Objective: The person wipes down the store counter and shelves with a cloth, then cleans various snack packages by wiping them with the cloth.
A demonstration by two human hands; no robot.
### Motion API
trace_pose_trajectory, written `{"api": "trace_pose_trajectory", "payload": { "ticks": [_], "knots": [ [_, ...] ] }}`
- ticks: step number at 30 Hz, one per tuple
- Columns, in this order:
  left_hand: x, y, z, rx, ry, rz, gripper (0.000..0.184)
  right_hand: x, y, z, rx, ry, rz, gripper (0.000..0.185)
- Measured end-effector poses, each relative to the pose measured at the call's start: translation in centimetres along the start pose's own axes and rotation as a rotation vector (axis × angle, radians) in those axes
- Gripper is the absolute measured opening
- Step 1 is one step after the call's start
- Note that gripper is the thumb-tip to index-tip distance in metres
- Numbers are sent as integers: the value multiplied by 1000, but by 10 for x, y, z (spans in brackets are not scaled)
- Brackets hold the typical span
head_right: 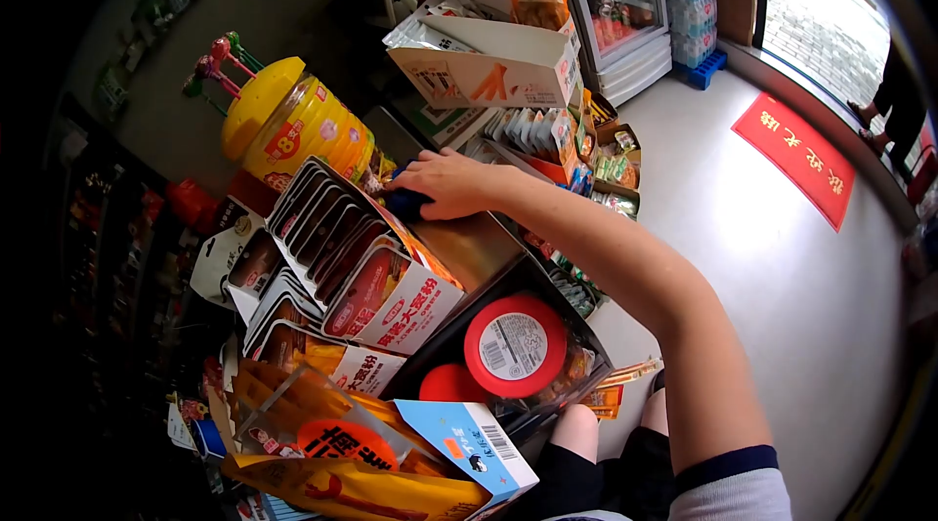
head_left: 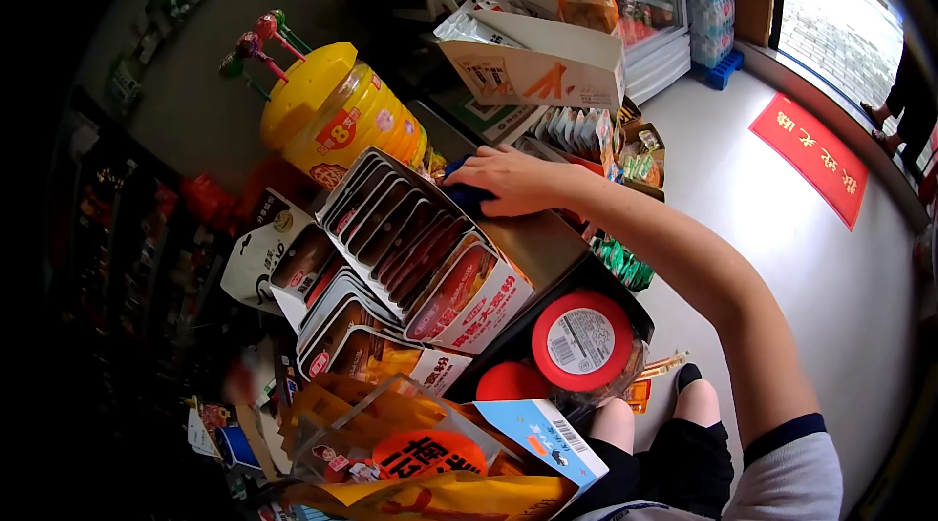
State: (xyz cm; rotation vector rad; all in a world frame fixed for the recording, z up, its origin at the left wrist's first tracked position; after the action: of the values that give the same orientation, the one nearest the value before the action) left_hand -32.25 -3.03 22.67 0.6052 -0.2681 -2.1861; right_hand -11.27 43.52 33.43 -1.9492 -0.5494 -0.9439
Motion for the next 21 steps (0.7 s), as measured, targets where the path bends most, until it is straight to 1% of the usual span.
{"api": "trace_pose_trajectory", "payload": {
  "ticks": [2, 3, 4, 6, 8, 9, 10, 12, 15, 18, 19, 21],
  "knots": [
    [0, 0, -2, 6, -1, -1, 53, 8, -5, 17, -86, 5, -30, 42],
    [0, 0, -3, 10, 0, -2, 53, 12, -10, 24, -168, 55, -31, 41],
    [0, -1, -4, 11, -2, -2, 53, 14, -15, 28, -208, 40, -30, 35],
    [0, -1, -4, 13, -2, 0, 53, 12, -35, 28, -231, 210, 89, 28],
    [0, -1, -3, 6, -9, 2, 52, 16, -52, 33, -212, 248, 229, 22],
    [-1, -1, -3, 7, -8, 0, 52, 11, -58, 45, -259, 227, 243, 23],
    [-1, -1, -3, 6, -11, 0, 52, 5, -56, 55, -320, 192, 145, 28],
    [0, -1, -2, 0, -19, -1, 51, -7, -48, 62, -354, 200, 95, 36],
    [1, 0, -4, 9, -26, -1, 51, -9, -45, 65, -284, 121, 62, 42],
    [1, 0, -6, 14, -28, -9, 50, -10, -37, 56, -234, -5, -21, 43],
    [1, 0, -7, 15, -30, -11, 50, -11, -34, 52, -199, -36, 17, 43],
    [-1, 0, -8, 15, -32, -20, 50, -11, -26, 44, -181, -32, 17, 43]
  ]
}}
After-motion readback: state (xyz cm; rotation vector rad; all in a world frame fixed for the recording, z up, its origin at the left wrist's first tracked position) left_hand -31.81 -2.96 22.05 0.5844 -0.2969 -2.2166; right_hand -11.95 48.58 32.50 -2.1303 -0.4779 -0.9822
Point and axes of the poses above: each hand's wrist, its own y-axis away from the middle knuckle, its own x-axis out of the back of the hand, z = x × y, the point moved 3 cm from there along -y, towards the middle knuckle, and after that the axes turned 10 degrees about -x, right-handed, at the moved point
